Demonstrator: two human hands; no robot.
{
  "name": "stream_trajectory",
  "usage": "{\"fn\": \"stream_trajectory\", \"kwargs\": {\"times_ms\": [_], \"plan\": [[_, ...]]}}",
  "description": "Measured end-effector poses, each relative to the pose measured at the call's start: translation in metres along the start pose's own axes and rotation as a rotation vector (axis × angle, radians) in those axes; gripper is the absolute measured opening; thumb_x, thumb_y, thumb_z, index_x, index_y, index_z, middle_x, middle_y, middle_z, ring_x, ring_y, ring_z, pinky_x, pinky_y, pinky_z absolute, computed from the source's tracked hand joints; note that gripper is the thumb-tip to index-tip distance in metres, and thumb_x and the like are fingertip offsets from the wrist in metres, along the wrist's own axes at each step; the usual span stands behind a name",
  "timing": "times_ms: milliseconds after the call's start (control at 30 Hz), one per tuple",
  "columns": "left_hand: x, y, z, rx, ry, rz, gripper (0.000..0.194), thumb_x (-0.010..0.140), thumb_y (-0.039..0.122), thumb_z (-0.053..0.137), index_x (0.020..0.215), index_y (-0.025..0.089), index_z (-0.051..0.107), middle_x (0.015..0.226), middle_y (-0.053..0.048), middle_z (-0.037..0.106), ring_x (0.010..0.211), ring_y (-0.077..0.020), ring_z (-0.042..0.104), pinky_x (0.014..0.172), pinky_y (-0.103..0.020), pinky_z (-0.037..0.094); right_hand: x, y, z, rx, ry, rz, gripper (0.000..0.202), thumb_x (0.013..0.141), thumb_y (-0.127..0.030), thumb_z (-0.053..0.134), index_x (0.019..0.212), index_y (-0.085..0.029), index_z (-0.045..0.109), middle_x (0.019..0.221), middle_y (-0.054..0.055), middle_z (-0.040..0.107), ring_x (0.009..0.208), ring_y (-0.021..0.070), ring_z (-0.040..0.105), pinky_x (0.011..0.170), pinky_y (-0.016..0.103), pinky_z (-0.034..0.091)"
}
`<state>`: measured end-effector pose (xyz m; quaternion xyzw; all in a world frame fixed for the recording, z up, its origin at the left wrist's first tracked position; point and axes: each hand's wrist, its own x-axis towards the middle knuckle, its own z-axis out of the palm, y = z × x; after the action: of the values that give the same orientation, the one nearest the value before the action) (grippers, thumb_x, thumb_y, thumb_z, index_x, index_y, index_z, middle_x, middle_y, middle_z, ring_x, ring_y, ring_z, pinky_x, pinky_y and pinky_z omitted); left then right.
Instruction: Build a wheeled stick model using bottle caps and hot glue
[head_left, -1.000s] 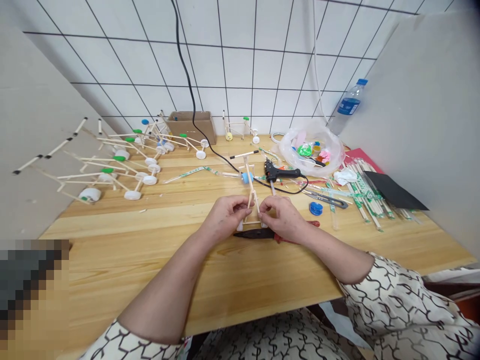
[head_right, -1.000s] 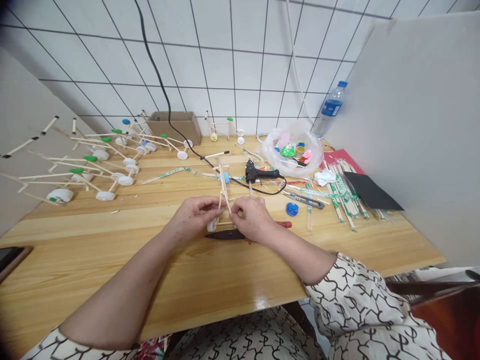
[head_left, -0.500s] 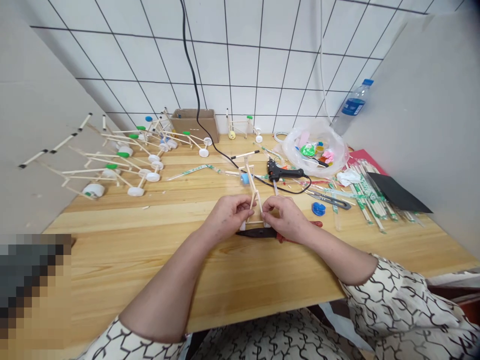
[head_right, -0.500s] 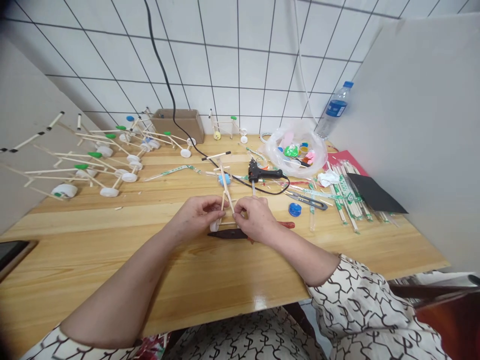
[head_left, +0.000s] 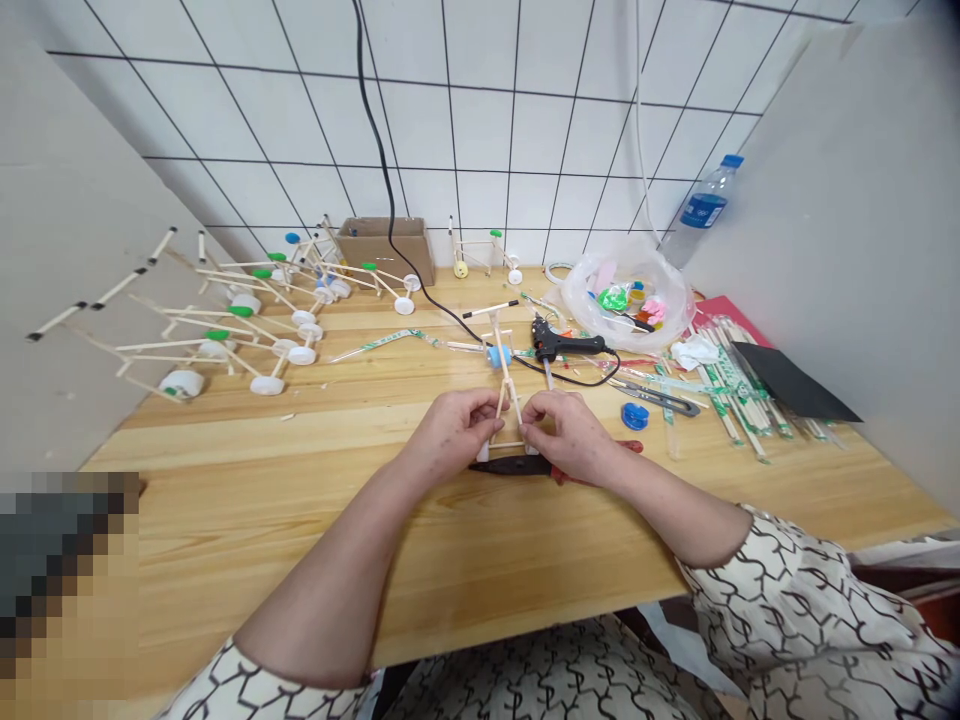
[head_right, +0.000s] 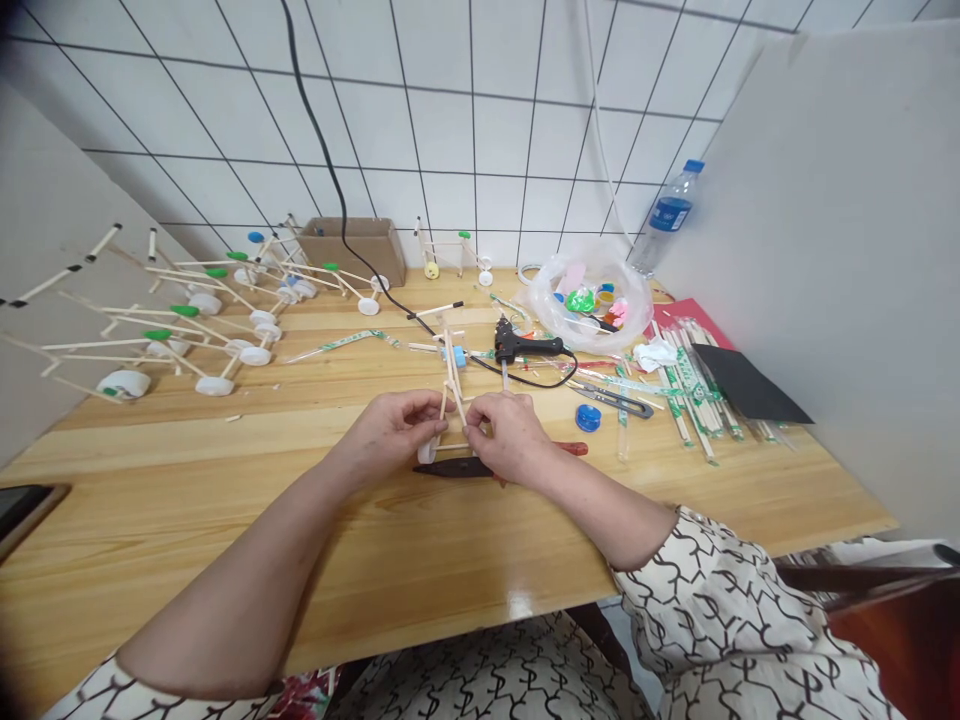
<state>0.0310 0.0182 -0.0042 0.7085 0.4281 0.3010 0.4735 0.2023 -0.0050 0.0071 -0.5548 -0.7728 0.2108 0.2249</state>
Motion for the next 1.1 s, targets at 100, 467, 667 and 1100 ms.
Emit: {"fn": "stream_trajectory", "kwargs": {"times_ms": [100,467,667,1100], "plan": [[0.0006,-0.0015,-0.0002,0.000,-0.014,-0.017,0.021,0.069,0.022,0.056,0.087,0.013,0.064,0.066,0.000,0.061,0.059,-0.0123,0.052,0.054,-0.021,0.041,0.0000,-0.0003,-0.0001,-0.007,0.001,0.006,0.008,0.072,-0.015,0.056,0.064,-0.017,0.056,0.069,0.001,0.062,0.069,0.0147,0.053,0.069,0.027,0.034],[0.0007,0.0001,-0.0009,-0.058,-0.013,-0.065,0.015,0.070,0.021,0.056,0.079,0.012,0.064,0.065,0.000,0.062,0.058,-0.0124,0.053,0.054,-0.021,0.039,0.0004,-0.0036,-0.0016,-0.022,-0.015,0.014,0.010,0.072,-0.014,0.056,0.062,-0.017,0.055,0.067,0.001,0.060,0.068,0.0145,0.051,0.067,0.026,0.033],[0.0005,0.0003,0.0003,-0.102,-0.004,-0.064,0.016,0.069,0.021,0.057,0.079,0.012,0.064,0.064,0.000,0.061,0.057,-0.0120,0.052,0.053,-0.021,0.038,0.0005,-0.0036,-0.0024,-0.014,-0.007,0.012,0.010,0.072,-0.013,0.055,0.062,-0.016,0.054,0.066,0.001,0.059,0.067,0.0139,0.050,0.066,0.026,0.033],[0.0008,-0.0012,0.0003,-0.074,-0.011,-0.061,0.014,0.070,0.023,0.056,0.077,0.013,0.063,0.061,0.000,0.059,0.056,-0.0117,0.051,0.052,-0.021,0.038,0.0001,-0.0039,-0.0019,-0.023,-0.014,0.036,0.010,0.072,-0.015,0.055,0.062,-0.017,0.055,0.064,0.000,0.058,0.066,0.0136,0.049,0.065,0.025,0.033]]}}
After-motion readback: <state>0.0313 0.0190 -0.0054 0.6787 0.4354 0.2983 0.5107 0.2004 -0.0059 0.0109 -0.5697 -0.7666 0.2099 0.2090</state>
